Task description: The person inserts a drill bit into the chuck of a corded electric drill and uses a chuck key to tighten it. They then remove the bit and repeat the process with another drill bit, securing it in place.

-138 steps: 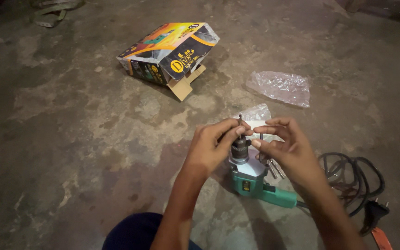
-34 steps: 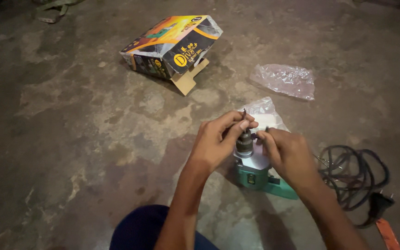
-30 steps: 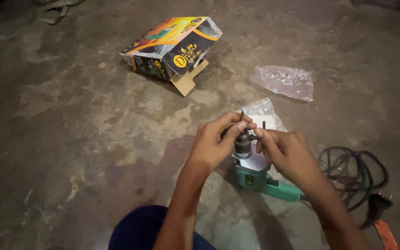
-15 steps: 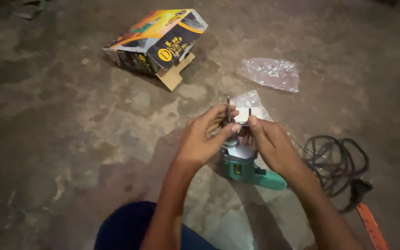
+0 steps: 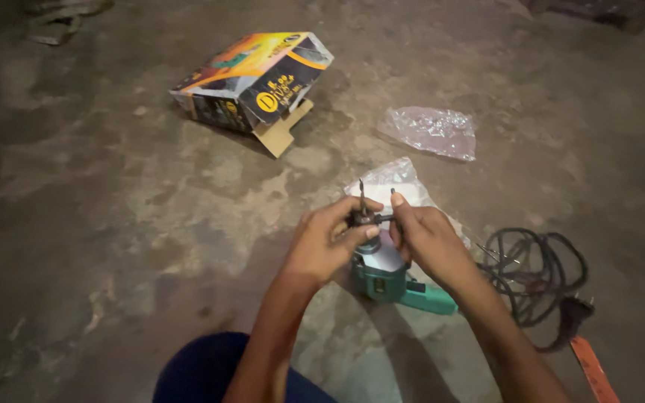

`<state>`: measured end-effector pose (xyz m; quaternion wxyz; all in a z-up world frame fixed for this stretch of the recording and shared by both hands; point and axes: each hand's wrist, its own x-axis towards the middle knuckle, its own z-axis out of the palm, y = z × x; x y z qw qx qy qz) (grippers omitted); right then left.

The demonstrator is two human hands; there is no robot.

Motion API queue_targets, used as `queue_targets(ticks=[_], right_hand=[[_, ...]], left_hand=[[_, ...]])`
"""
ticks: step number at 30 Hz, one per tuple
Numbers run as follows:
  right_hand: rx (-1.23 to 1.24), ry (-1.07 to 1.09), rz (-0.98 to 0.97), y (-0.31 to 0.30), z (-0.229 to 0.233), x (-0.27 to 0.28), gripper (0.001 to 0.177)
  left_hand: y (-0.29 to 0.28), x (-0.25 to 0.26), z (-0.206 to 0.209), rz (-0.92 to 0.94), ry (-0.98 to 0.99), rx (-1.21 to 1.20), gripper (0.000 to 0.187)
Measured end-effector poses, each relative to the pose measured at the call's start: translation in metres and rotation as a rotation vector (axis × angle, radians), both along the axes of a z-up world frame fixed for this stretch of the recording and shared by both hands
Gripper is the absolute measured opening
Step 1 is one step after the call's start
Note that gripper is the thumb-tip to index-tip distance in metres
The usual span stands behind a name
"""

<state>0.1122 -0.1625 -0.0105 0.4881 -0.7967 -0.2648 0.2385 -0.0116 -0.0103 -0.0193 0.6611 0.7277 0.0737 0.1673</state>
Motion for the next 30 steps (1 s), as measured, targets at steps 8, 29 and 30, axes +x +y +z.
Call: queue_targets(ticks=[8, 29, 30], right_hand=[[-0.017, 0.44, 0.066, -0.006, 0.01, 0.003, 0.065], [0.084, -1.202, 0.352, -0.032, 0.012, -0.005, 0.057], [0.085, -1.219, 0.359, -0.031, 0.01, -0.003, 0.057]], left_hand=[[-0.002, -0.012, 0.002, -0.05, -0.036, -0.098, 0.032], [-0.006, -0.005, -0.01, -0.061, -0.112, -0.227, 0.042], [-0.006, -0.006, -0.009, -0.046, -0.087, -0.226, 0.042]])
